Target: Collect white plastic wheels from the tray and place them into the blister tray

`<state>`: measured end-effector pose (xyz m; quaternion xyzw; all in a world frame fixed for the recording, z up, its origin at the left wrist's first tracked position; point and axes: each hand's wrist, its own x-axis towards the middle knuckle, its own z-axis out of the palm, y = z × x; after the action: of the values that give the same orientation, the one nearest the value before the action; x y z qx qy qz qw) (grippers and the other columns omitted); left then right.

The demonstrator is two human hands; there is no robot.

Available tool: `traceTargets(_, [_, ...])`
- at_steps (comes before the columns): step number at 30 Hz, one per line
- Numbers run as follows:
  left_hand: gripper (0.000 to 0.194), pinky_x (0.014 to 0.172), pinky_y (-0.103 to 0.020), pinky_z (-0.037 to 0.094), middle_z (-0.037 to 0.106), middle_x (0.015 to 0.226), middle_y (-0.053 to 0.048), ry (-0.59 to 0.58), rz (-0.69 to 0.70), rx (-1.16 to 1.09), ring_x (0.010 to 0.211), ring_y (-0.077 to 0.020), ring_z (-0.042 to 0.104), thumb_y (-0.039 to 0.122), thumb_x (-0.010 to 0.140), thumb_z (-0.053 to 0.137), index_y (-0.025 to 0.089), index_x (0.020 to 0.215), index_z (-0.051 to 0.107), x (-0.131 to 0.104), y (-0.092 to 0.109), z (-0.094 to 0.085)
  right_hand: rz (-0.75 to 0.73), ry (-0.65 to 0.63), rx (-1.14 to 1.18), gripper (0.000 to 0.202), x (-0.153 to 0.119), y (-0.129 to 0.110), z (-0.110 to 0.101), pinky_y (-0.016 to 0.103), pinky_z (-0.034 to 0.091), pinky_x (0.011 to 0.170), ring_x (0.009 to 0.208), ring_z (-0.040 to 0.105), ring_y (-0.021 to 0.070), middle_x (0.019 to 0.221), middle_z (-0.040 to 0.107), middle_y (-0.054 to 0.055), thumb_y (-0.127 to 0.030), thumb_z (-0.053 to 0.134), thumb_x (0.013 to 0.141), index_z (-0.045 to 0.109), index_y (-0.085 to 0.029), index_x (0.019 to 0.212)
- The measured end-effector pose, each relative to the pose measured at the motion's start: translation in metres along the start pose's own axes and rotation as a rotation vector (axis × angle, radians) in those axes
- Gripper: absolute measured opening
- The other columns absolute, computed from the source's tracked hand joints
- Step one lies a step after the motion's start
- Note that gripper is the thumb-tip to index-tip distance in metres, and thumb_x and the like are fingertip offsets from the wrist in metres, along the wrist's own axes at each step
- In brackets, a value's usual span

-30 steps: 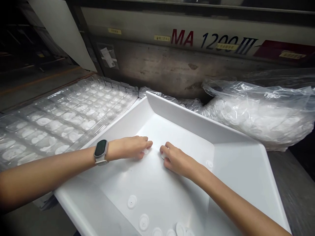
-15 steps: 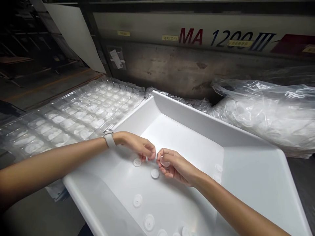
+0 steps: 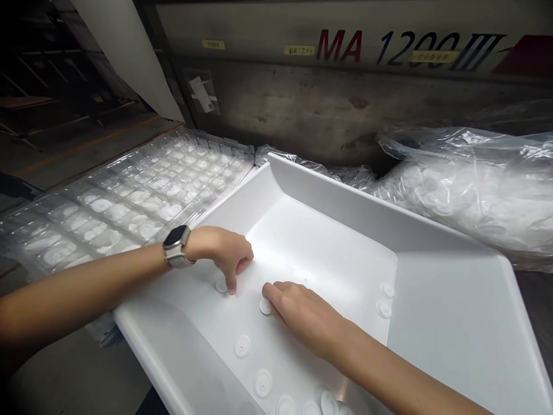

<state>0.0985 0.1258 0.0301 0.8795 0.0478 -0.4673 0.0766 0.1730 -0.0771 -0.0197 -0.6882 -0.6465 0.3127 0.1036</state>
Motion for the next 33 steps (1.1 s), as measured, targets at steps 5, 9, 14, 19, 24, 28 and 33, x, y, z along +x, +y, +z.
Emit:
traceTargets(5, [0.025, 0.083, -0.041, 0.055, 0.065, 0.105, -0.006, -0.083, -0.108, 0.108, 0.093, -0.0201, 0.063, 0.033, 0.088, 0.068, 0.014, 0.103, 0.063, 0.000, 0.016, 0.002, -0.024, -0.012, -0.153, 0.016, 0.002, -0.002, 0.009, 0.025, 0.037, 0.053, 0.058, 0.043, 0.0113, 0.074, 0.047, -0.004, -0.028, 0.049, 0.101, 0.052, -0.017, 0.091])
traceTargets(9, [0.019, 0.083, -0.039, 0.055, 0.067, 0.097, -0.004, -0.124, -0.117, 0.085, 0.088, -0.0184, 0.064, 0.032, 0.090, 0.066, 0.014, 0.095, 0.065, 0.003, 0.021, 0.006, -0.025, -0.018, -0.251, 0.013, 0.004, -0.003, 0.011, 0.025, 0.039, 0.054, 0.058, 0.044, 0.0112, 0.073, 0.047, -0.004, -0.026, 0.051, 0.099, 0.053, -0.017, 0.091])
traceTargets(14, [0.022, 0.079, -0.038, 0.055, 0.067, 0.095, -0.004, -0.112, 0.018, -0.101, 0.084, -0.0174, 0.064, 0.033, 0.091, 0.064, 0.014, 0.102, 0.063, 0.008, 0.008, 0.009, 0.006, -0.038, -0.297, 0.015, 0.004, 0.002, 0.010, 0.023, 0.035, 0.049, 0.053, 0.039, 0.0099, 0.067, 0.043, -0.006, -0.029, 0.055, 0.098, 0.053, -0.017, 0.089])
traceTargets(19, [0.021, 0.081, -0.038, 0.055, 0.067, 0.097, -0.004, -0.107, 0.132, -0.240, 0.087, -0.0178, 0.065, 0.033, 0.092, 0.063, 0.014, 0.101, 0.064, 0.014, -0.010, 0.001, 0.015, -0.029, -0.327, 0.014, 0.003, 0.003, 0.011, 0.023, 0.037, 0.049, 0.051, 0.041, 0.0098, 0.066, 0.045, -0.007, -0.029, 0.051, 0.100, 0.055, -0.016, 0.098])
traceTargets(24, [0.024, 0.082, -0.039, 0.053, 0.065, 0.097, -0.005, 0.157, 0.005, -0.257, 0.087, -0.0186, 0.062, 0.038, 0.093, 0.059, 0.014, 0.098, 0.063, -0.010, -0.015, -0.008, 0.010, -0.004, -0.340, 0.013, 0.007, 0.001, 0.019, 0.023, 0.031, 0.046, 0.048, 0.035, 0.0091, 0.064, 0.041, -0.008, -0.028, 0.049, 0.100, 0.054, -0.016, 0.098])
traceTargets(28, [0.025, 0.070, -0.033, 0.048, 0.057, 0.085, -0.001, 0.436, -0.022, -0.325, 0.071, -0.0152, 0.054, 0.040, 0.095, 0.053, 0.016, 0.098, 0.058, -0.052, -0.006, 0.009, -0.014, 0.014, -0.270, 0.012, 0.007, 0.004, 0.022, 0.023, 0.028, 0.046, 0.048, 0.031, 0.0094, 0.063, 0.038, -0.008, -0.027, 0.051, 0.099, 0.052, -0.017, 0.092])
traceTargets(33, [0.018, 0.057, -0.029, 0.032, 0.051, 0.069, 0.004, 0.575, 0.113, -0.676, 0.059, -0.0132, 0.044, 0.035, 0.099, 0.040, 0.022, 0.094, 0.052, -0.101, 0.013, 0.057, -0.055, -0.002, -0.100, 0.009, 0.006, 0.004, 0.017, 0.022, 0.029, 0.046, 0.048, 0.030, 0.0084, 0.063, 0.037, -0.009, -0.025, 0.056, 0.094, 0.051, -0.018, 0.092])
